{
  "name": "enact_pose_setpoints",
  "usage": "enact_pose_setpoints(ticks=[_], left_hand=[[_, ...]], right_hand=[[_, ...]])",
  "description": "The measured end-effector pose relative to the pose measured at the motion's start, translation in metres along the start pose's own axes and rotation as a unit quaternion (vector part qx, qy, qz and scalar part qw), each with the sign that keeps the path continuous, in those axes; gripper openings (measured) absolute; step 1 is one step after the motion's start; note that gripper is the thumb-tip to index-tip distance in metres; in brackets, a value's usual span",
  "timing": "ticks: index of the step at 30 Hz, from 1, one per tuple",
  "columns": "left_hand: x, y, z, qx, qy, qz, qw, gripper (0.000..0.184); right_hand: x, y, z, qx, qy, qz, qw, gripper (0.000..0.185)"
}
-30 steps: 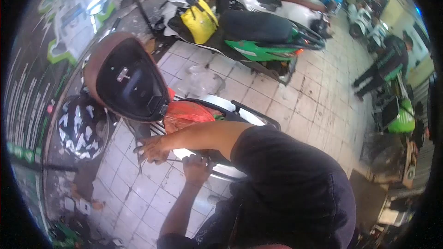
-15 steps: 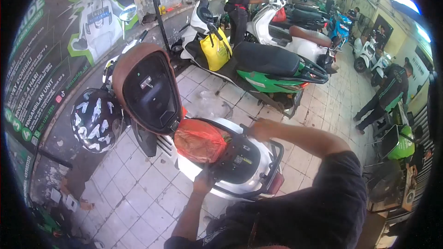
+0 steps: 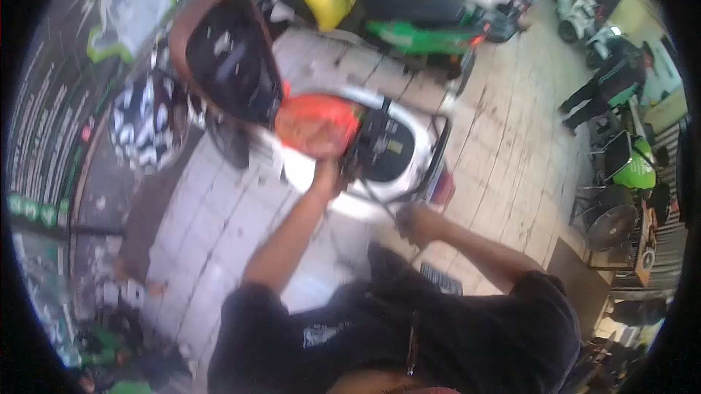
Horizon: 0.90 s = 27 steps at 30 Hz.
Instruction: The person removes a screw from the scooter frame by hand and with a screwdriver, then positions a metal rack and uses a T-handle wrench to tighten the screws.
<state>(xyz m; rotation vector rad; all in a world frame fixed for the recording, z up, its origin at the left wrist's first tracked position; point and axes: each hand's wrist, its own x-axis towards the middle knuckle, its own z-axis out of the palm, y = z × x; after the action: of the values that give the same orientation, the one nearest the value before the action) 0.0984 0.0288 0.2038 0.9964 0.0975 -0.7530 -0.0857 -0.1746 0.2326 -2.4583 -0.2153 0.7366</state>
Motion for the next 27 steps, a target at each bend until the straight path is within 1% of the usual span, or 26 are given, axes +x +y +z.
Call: enact_pose_setpoints(ticks=[1, 3, 4, 5, 6, 7, 8, 9, 10, 11, 12, 13, 14, 15, 16, 17, 18, 19, 20, 21, 22, 23, 24, 25, 26, 27], left_hand=[[-0.001, 0.0, 0.006, -0.122, 0.021, -0.029, 0.992, 0.05], [0.017, 0.001, -0.004, -0.067, 0.064, -0.156, 0.983, 0.044], [0.024, -0.001, -0.008, 0.023, 0.114, -0.132, 0.984, 0.043], [0.027, -0.005, -0.01, 0.114, 0.158, -0.108, 0.975, 0.043], [0.018, 0.001, 0.004, 0.274, 0.202, -0.074, 0.937, 0.048], [0.018, 0.003, 0.005, 0.397, 0.192, -0.067, 0.895, 0.057], [0.02, 0.005, 0.0, 0.48, 0.181, -0.033, 0.858, 0.059], [0.021, 0.007, -0.004, 0.559, 0.169, 0.003, 0.812, 0.061], [0.018, 0.009, -0.006, 0.559, 0.174, 0.004, 0.811, 0.061], [0.016, 0.012, -0.01, 0.618, 0.142, 0.058, 0.771, 0.061], [0.012, 0.019, -0.01, 0.672, 0.109, 0.113, 0.723, 0.061], [0.013, 0.023, -0.013, 0.689, 0.074, 0.096, 0.715, 0.057], [0.017, 0.021, -0.02, 0.708, 0.058, 0.114, 0.694, 0.055], [0.019, 0.019, -0.025, 0.726, 0.044, 0.131, 0.674, 0.053], [0.016, 0.018, -0.028, 0.723, 0.041, 0.144, 0.674, 0.05], [0.012, 0.017, -0.032, 0.721, 0.041, 0.158, 0.674, 0.047], [0.019, 0.007, -0.046, 0.748, 0.047, 0.244, 0.616, 0.044], [-0.006, 0.033, -0.023, 0.747, 0.024, 0.167, 0.643, 0.043], [-0.012, 0.042, -0.015, 0.788, 0.017, 0.149, 0.597, 0.043], [-0.012, 0.047, -0.01, 0.826, 0.01, 0.13, 0.549, 0.043], [-0.003, 0.033, -0.022, 0.826, 0.026, 0.182, 0.532, 0.042], [0.008, 0.019, -0.036, 0.826, 0.042, 0.232, 0.512, 0.045], [0.007, 0.028, -0.024, 0.832, 0.025, 0.13, 0.538, 0.05], [-0.001, 0.04, -0.007, 0.828, 0.004, 0.025, 0.56, 0.055], [-0.014, 0.051, 0.006, 0.809, 0.024, 0.034, 0.586, 0.057], [-0.023, 0.053, 0.014, 0.789, 0.043, 0.042, 0.612, 0.058]], right_hand=[[-0.003, -0.019, 0.005, 0.072, 0.0, 0.008, 0.997, 0.033], [0.001, -0.05, 0.021, 0.071, 0.059, -0.052, 0.994, 0.035], [0.007, -0.06, 0.035, 0.082, 0.07, -0.068, 0.992, 0.037], [0.018, -0.069, 0.051, 0.155, 0.038, -0.062, 0.985, 0.038], [0.011, -0.108, 0.033, 0.198, 0.005, -0.012, 0.98, 0.039], [0.026, -0.119, 0.054, 0.18, 0.032, -0.057, 0.982, 0.038], [0.047, -0.127, 0.083, 0.321, 0.012, -0.043, 0.946, 0.036], [0.059, -0.139, 0.094, 0.284, 0.045, -0.127, 0.949, 0.034], [0.063, -0.15, 0.1, 0.308, 0.086, -0.156, 0.934, 0.026], [0.068, -0.162, 0.1, 0.313, 0.058, -0.126, 0.94, 0.027], [0.075, -0.16, 0.1, 0.26, 0.021, -0.16, 0.952, 0.03], [0.083, -0.156, 0.097, 0.204, -0.015, -0.193, 0.96, 0.034], [0.079, -0.151, 0.068, 0.114, -0.078, -0.243, 0.96, 0.039], [0.075, -0.137, 0.03, 0.02, -0.141, -0.288, 0.947, 0.046], [0.087, -0.115, 0.003, 0.075, -0.237, -0.218, 0.944, 0.048], [0.101, -0.093, -0.026, 0.124, -0.328, -0.141, 0.926, 0.049], [0.11, -0.071, -0.061, 0.151, -0.258, -0.123, 0.946, 0.047], [0.122, -0.061, -0.092, 0.177, -0.187, -0.106, 0.96, 0.045], [0.138, -0.067, -0.111, 0.157, -0.192, -0.114, 0.962, 0.045], [0.157, -0.074, -0.125, 0.147, -0.04, -0.148, 0.977, 0.042], [0.177, -0.081, -0.137, 0.136, 0.112, -0.185, 0.967, 0.04], [0.204, -0.089, -0.141, 0.122, 0.082, -0.282, 0.948, 0.036], [0.242, -0.096, -0.13, 0.111, 0.049, -0.376, 0.919, 0.032], [0.308, -0.087, -0.092, -0.055, 0.166, -0.501, 0.848, 0.028], [0.268, -0.148, -0.11, -0.036, 0.074, -0.404, 0.911, 0.026], [0.293, -0.163, -0.089, -0.026, -0.039, -0.483, 0.874, 0.029]])
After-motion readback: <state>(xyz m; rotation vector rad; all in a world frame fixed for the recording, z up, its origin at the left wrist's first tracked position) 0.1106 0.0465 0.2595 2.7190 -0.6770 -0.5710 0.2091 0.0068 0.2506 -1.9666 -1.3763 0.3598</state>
